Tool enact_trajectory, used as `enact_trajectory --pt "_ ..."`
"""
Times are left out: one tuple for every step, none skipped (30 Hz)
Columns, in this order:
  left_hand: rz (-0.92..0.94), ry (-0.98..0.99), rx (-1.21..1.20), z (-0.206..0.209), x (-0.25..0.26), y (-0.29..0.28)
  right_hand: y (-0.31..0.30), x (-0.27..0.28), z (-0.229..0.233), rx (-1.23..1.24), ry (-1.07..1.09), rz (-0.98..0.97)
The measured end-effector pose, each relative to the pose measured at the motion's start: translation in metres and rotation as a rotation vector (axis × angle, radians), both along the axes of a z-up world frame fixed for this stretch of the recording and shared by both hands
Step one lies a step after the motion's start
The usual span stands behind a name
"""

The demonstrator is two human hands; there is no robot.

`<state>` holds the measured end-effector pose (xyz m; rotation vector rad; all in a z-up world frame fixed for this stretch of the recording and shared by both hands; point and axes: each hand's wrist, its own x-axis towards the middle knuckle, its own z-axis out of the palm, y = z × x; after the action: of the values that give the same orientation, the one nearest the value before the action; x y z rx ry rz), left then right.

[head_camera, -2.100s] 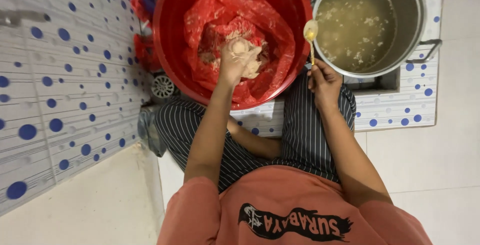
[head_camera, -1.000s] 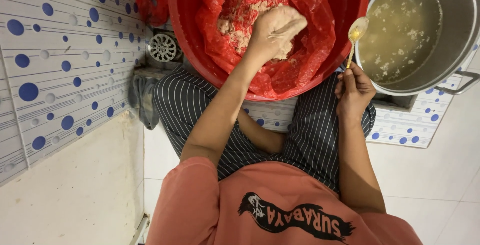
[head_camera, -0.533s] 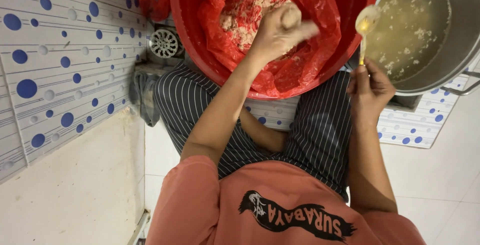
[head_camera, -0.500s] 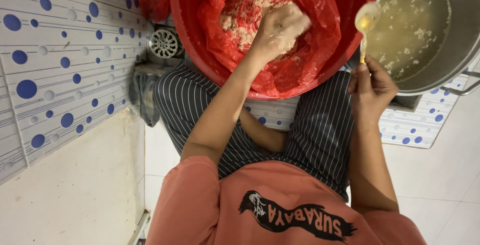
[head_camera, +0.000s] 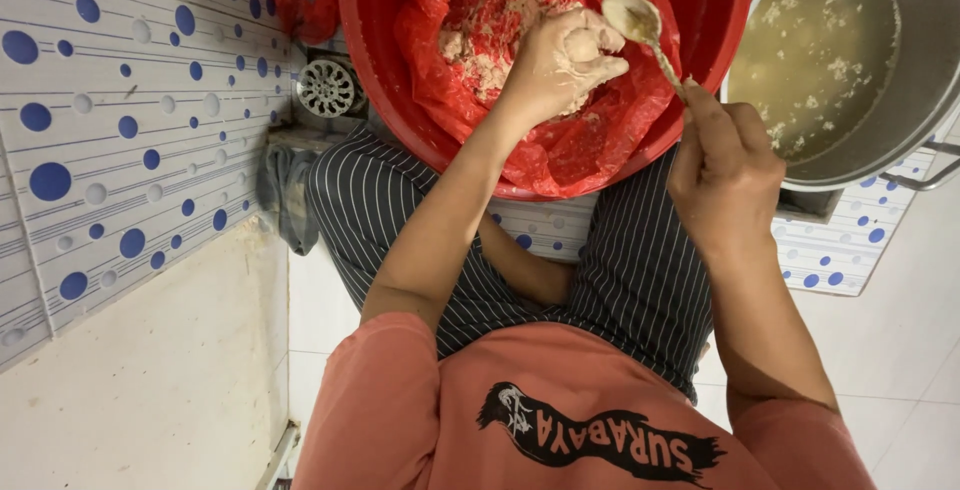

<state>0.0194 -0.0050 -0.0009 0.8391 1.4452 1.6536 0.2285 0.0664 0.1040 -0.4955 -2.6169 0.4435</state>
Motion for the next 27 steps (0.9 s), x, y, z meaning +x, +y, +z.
enact_trajectory --pt "0.014 -0.005 -0.051 -0.002 0.001 0.001 -0.001 -0.001 0.001 0.085 -0.055 -0.022" --pt "0.028 -0.009 -0.103 -0.004 0.001 0.001 -0.002 -0.003 0.002 0.169 -0.11 -0.043" --pt "0.031 -0.009 -0.104 -0.003 0.0 0.001 -0.003 -0.006 0.004 0.169 -0.11 -0.04" --pt "0.009 -0.06 -0.135 -0.001 0.0 0.001 -0.003 -0.009 0.005 0.214 -0.127 -0.03" --pt "-0.014 -0.111 -0.165 0.0 0.0 0.001 -0.004 -0.012 0.006 0.26 -0.143 -0.019" --pt "-0.013 -0.111 -0.165 -0.008 0.001 0.002 -0.004 -0.013 0.006 0.26 -0.143 -0.018" --pt "-0.017 -0.208 -0.127 -0.016 0.003 0.004 -0.005 -0.015 0.005 0.32 -0.175 -0.023" --pt "-0.021 -0.307 -0.089 -0.025 0.004 0.005 -0.005 -0.016 0.004 0.379 -0.209 -0.029" --pt "-0.022 -0.307 -0.09 -0.025 0.003 0.006 -0.007 -0.017 0.003 0.379 -0.209 -0.03" --pt "-0.006 -0.265 -0.094 -0.026 0.003 0.007 -0.008 -0.017 0.002 0.337 -0.223 -0.026" --pt "0.009 -0.224 -0.099 -0.027 0.002 0.008 -0.01 -0.018 0.001 0.295 -0.236 -0.023" --pt "0.009 -0.223 -0.099 -0.03 0.002 0.01 -0.011 -0.018 -0.003 0.295 -0.236 -0.023" --pt "0.033 -0.139 -0.226 -0.034 0.003 0.011 -0.011 -0.019 -0.007 0.162 -0.201 -0.002" --pt "0.055 -0.054 -0.352 -0.037 0.004 0.013 -0.012 -0.019 -0.011 0.028 -0.165 0.017" --pt "0.054 -0.054 -0.353 -0.039 0.006 0.012 -0.01 -0.019 -0.014 0.028 -0.165 0.015" --pt "0.042 0.061 -0.504 -0.041 0.009 0.012 -0.008 -0.019 -0.016 -0.155 -0.146 0.003" --pt "0.03 0.177 -0.655 -0.042 0.011 0.011 -0.006 -0.02 -0.019 -0.338 -0.127 -0.007" --pt "0.027 0.179 -0.655 -0.04 0.011 0.011 -0.003 -0.017 -0.024 -0.339 -0.125 -0.01" --pt "0.011 0.294 -0.679 -0.039 0.011 0.01 -0.001 -0.014 -0.028 -0.575 -0.17 -0.142" --pt "-0.006 0.409 -0.699 -0.037 0.011 0.011 0.002 -0.011 -0.032 -0.814 -0.216 -0.273" --pt "-0.01 0.412 -0.697 -0.037 0.011 0.01 0.004 -0.008 -0.028 -0.814 -0.213 -0.277" --pt "-0.001 0.414 -0.728 -0.037 0.011 0.01 0.006 -0.004 -0.024 -1.036 -0.192 -0.331" --pt "0.008 0.416 -0.758 -0.036 0.011 0.011 0.008 0.0 -0.019 -1.258 -0.168 -0.384" --pt "0.002 0.417 -0.754 -0.049 0.01 0.015 0.014 0.011 -0.019 -1.255 -0.164 -0.391" --pt "0.016 0.47 -0.685 -0.062 0.01 0.018 0.019 0.021 -0.018 -1.206 -0.097 -0.44" --pt "0.031 0.522 -0.615 -0.075 0.009 0.022 0.024 0.032 -0.018 -1.154 -0.031 -0.487" --pt "0.025 0.522 -0.61 -0.085 0.008 0.02 0.038 0.046 -0.028 -1.151 -0.028 -0.493"
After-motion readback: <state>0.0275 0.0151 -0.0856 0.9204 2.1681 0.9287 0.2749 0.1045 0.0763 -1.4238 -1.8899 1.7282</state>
